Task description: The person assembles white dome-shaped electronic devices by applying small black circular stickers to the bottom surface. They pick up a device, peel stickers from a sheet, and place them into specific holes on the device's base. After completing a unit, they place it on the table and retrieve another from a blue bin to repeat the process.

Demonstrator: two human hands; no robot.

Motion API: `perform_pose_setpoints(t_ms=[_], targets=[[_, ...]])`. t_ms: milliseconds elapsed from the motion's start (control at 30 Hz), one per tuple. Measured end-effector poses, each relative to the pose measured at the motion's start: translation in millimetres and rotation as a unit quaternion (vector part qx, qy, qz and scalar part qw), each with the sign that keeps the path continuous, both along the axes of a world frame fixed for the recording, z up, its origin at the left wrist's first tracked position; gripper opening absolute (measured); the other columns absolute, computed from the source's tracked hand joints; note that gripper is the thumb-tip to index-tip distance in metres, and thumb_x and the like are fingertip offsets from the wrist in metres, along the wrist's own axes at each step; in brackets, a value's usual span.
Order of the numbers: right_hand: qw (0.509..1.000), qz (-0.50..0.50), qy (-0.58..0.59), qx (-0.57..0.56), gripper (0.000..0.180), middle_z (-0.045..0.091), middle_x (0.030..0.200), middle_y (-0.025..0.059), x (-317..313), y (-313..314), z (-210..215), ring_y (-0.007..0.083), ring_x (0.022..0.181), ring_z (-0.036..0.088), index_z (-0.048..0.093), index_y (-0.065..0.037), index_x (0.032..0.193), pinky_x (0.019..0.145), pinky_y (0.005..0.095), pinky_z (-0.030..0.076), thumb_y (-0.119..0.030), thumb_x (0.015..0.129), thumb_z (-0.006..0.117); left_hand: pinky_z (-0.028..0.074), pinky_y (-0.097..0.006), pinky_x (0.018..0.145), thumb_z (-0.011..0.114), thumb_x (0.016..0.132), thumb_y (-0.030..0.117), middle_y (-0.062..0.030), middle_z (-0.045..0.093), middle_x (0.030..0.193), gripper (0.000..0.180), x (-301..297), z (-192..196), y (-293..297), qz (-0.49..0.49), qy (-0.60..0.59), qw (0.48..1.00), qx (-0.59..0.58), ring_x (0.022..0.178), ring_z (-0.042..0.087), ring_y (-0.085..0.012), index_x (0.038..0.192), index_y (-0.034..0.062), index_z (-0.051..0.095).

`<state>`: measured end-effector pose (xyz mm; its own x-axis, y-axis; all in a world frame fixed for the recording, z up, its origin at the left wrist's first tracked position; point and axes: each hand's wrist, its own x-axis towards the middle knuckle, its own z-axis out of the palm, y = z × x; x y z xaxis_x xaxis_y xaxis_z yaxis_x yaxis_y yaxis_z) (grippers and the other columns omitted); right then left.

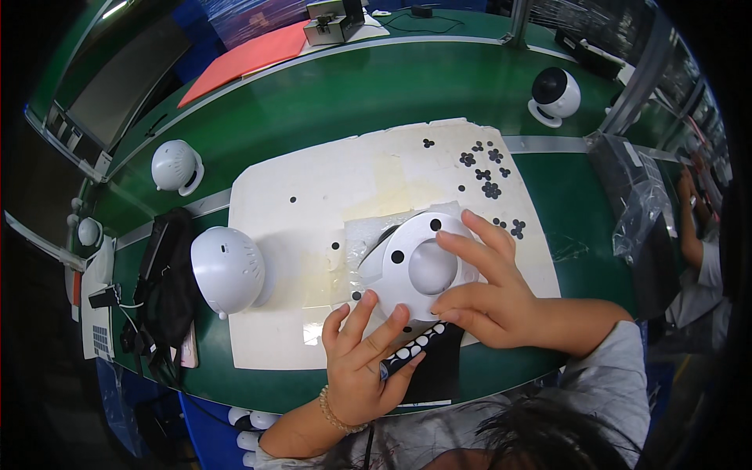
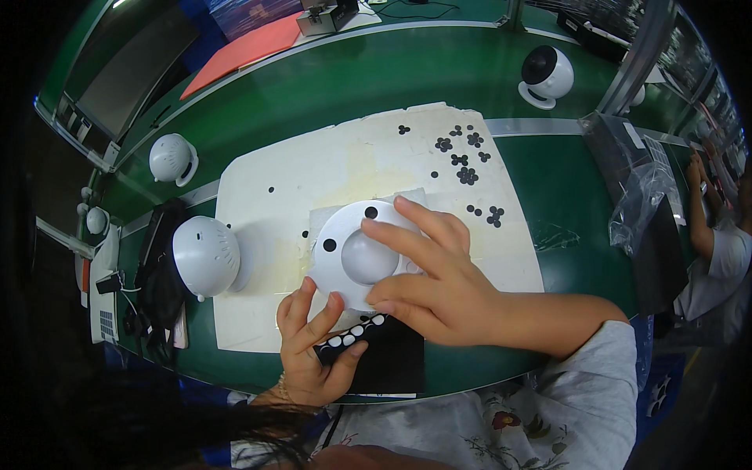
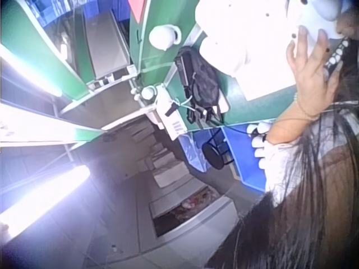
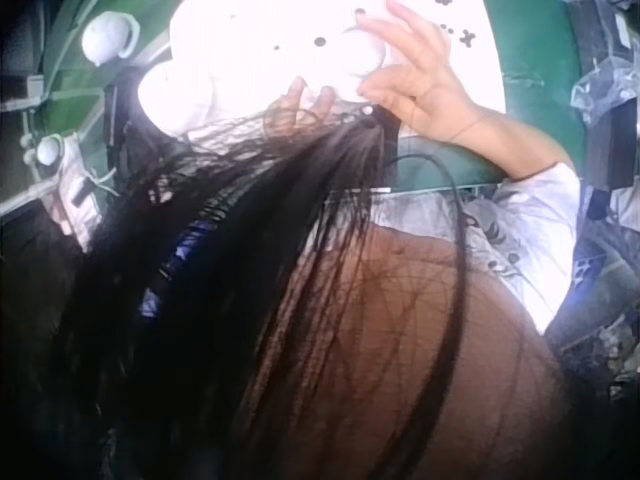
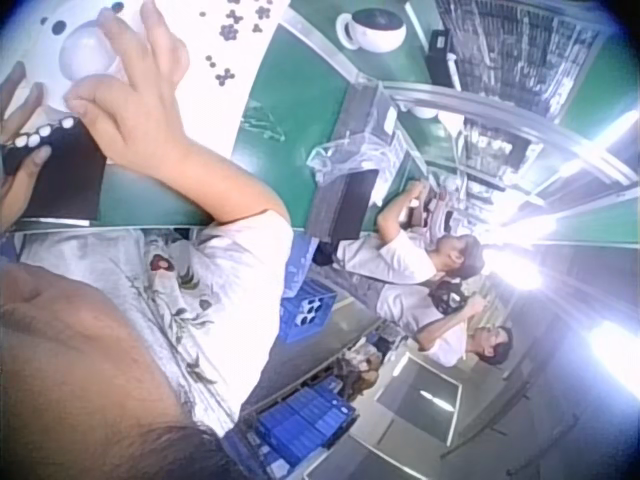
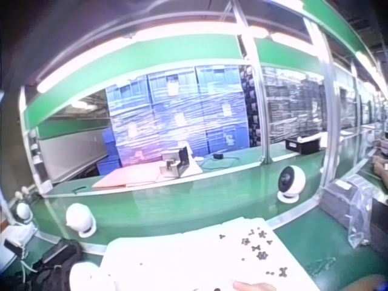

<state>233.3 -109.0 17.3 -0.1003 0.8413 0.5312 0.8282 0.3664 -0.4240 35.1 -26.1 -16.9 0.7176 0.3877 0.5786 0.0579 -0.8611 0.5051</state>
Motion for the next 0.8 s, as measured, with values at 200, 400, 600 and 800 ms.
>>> perform_pose_setpoints(t_ms=[200,400,600,800], targets=[[0.974,-0.046,-0.207,0.084,0.034,0.045,0.126,0.0068,12.3,-9.0,-8.6,0.0290,0.120,0.034,0.059,-0.019,0.106,0.097,0.0462,0.016,-0.036,0.078,0.056,0.026,-0.043,0.092,0.068,0.065,0.014,-0.0089,0.045,0.125,0.030,-0.3,3.6,-3.0,0.022,0.000,0.998,-0.053,0.117,0.035,-0.0293,0.093,0.0055,0.061],[0.943,-0.327,0.025,-0.060,0.042,0.046,0.122,0.0146,162.0,22.6,-42.0,0.0288,0.116,0.039,0.048,-0.006,0.117,0.097,0.0375,0.029,-0.031,0.083,0.050,0.025,-0.045,0.091,0.068,0.064,0.015,-0.0036,0.052,0.118,0.022,1.9,5.2,-4.6,0.027,0.014,0.997,-0.077,0.119,0.036,-0.0295,0.082,0.0031,0.066],[0.795,-0.577,-0.133,-0.135,0.061,0.038,0.131,0.0127,305.6,38.2,-61.4,0.0260,0.124,0.030,0.043,-0.007,0.123,0.099,0.0456,0.022,-0.052,0.082,0.040,0.028,-0.047,0.088,0.069,0.062,0.013,-0.0079,0.047,0.120,0.032,-3.3,-2.6,-3.5,0.017,0.018,0.995,-0.092,0.117,0.035,-0.0343,0.092,0.0030,0.062],[0.730,-0.658,-0.114,-0.146,0.058,0.046,0.120,0.0116,323.3,46.1,-52.0,0.0264,0.116,0.039,0.049,-0.009,0.117,0.094,0.0462,0.027,-0.053,0.079,0.046,0.030,-0.045,0.095,0.071,0.059,0.005,-0.0228,0.026,0.132,0.071,-7.0,-5.8,1.7,-0.017,0.032,0.998,-0.046,0.115,0.032,-0.0366,0.123,0.0120,0.043]])
